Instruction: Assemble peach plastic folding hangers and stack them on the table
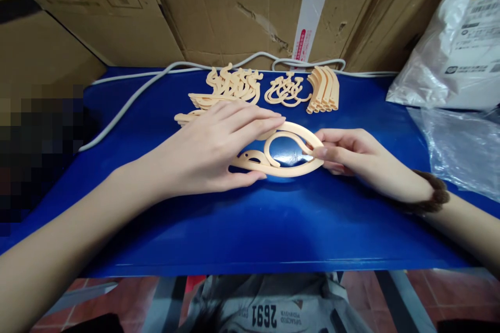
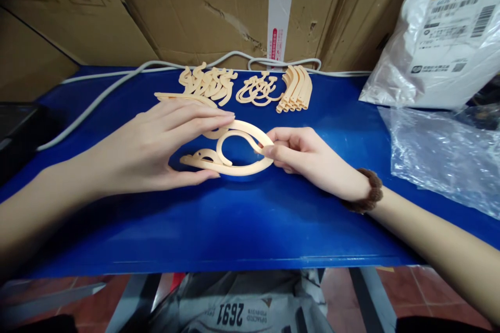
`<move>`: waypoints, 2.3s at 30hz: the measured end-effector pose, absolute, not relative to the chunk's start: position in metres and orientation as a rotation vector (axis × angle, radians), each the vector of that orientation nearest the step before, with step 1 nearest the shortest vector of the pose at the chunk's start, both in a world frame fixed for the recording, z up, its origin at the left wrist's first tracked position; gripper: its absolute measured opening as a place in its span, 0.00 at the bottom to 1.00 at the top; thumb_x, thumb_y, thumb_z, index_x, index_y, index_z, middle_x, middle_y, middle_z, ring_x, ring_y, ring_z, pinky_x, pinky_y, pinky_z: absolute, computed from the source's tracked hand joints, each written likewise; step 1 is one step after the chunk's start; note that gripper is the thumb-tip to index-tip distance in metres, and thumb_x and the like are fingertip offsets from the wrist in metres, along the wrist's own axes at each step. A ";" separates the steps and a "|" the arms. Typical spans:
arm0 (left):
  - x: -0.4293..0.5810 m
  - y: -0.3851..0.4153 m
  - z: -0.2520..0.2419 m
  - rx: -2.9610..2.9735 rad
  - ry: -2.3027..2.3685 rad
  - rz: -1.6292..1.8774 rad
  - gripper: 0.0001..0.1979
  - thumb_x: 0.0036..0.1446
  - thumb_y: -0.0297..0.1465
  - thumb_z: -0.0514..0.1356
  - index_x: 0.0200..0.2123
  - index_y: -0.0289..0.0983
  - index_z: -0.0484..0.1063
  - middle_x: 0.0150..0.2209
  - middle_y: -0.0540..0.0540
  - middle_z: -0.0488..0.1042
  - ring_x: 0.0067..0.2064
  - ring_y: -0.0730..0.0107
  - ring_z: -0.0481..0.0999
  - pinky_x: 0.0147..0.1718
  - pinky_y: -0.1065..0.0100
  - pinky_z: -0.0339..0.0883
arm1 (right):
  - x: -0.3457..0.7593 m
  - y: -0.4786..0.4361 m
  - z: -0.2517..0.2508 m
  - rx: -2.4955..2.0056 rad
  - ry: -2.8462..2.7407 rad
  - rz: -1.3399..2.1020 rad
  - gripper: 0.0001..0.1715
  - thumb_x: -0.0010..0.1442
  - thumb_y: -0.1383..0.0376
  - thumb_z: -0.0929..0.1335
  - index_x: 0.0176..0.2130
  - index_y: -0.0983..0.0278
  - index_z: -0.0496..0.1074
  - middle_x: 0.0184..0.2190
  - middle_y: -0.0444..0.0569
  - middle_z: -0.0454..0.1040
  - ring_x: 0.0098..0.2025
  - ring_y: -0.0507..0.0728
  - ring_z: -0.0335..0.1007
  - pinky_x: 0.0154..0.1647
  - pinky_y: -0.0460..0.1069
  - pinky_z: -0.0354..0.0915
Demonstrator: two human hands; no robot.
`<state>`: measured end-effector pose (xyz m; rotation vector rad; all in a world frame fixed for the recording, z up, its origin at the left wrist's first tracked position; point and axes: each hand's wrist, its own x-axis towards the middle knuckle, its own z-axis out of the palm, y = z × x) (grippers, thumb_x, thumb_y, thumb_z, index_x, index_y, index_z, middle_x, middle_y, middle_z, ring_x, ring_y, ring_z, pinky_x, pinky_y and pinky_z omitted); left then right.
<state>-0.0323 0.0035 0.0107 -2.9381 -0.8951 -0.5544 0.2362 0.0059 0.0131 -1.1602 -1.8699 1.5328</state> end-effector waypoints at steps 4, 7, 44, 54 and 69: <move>-0.032 0.003 0.009 -2.949 -0.920 -0.545 0.30 0.62 0.38 0.61 0.65 0.39 0.58 0.62 0.39 0.66 0.63 0.52 0.65 0.62 0.52 0.59 | 0.236 0.005 0.014 -1.151 -1.880 1.525 0.17 0.61 0.53 0.70 0.31 0.64 0.70 0.20 0.39 0.58 0.21 0.46 0.49 0.17 0.44 0.44; -0.031 0.003 0.008 -2.934 -0.912 -0.562 0.30 0.61 0.38 0.61 0.64 0.39 0.58 0.62 0.40 0.67 0.63 0.52 0.66 0.62 0.52 0.61 | 0.236 0.005 0.013 -1.138 -1.906 1.518 0.16 0.63 0.54 0.69 0.32 0.64 0.69 0.20 0.39 0.59 0.21 0.47 0.51 0.18 0.44 0.46; -0.101 0.045 0.022 -2.776 -1.595 -0.674 0.36 0.57 0.48 0.61 0.63 0.34 0.65 0.59 0.46 0.69 0.57 0.59 0.70 0.60 0.65 0.61 | 0.258 0.027 -0.004 -0.853 -2.655 0.223 0.25 0.66 0.50 0.66 0.53 0.65 0.72 0.51 0.55 0.73 0.53 0.62 0.67 0.55 0.57 0.62; -0.110 0.061 0.008 -2.838 -1.769 -0.715 0.42 0.47 0.54 0.64 0.61 0.37 0.70 0.61 0.48 0.70 0.63 0.51 0.67 0.66 0.58 0.56 | 0.259 0.028 -0.012 -0.823 -2.809 0.140 0.27 0.67 0.48 0.64 0.56 0.63 0.70 0.58 0.57 0.68 0.56 0.63 0.65 0.57 0.60 0.62; -0.109 0.066 0.004 -2.877 -1.700 -0.646 0.44 0.47 0.58 0.62 0.61 0.35 0.70 0.61 0.45 0.70 0.63 0.49 0.67 0.66 0.55 0.56 | 0.256 0.029 -0.012 -0.823 -2.835 0.082 0.28 0.67 0.49 0.63 0.56 0.64 0.69 0.58 0.58 0.67 0.56 0.64 0.65 0.57 0.60 0.62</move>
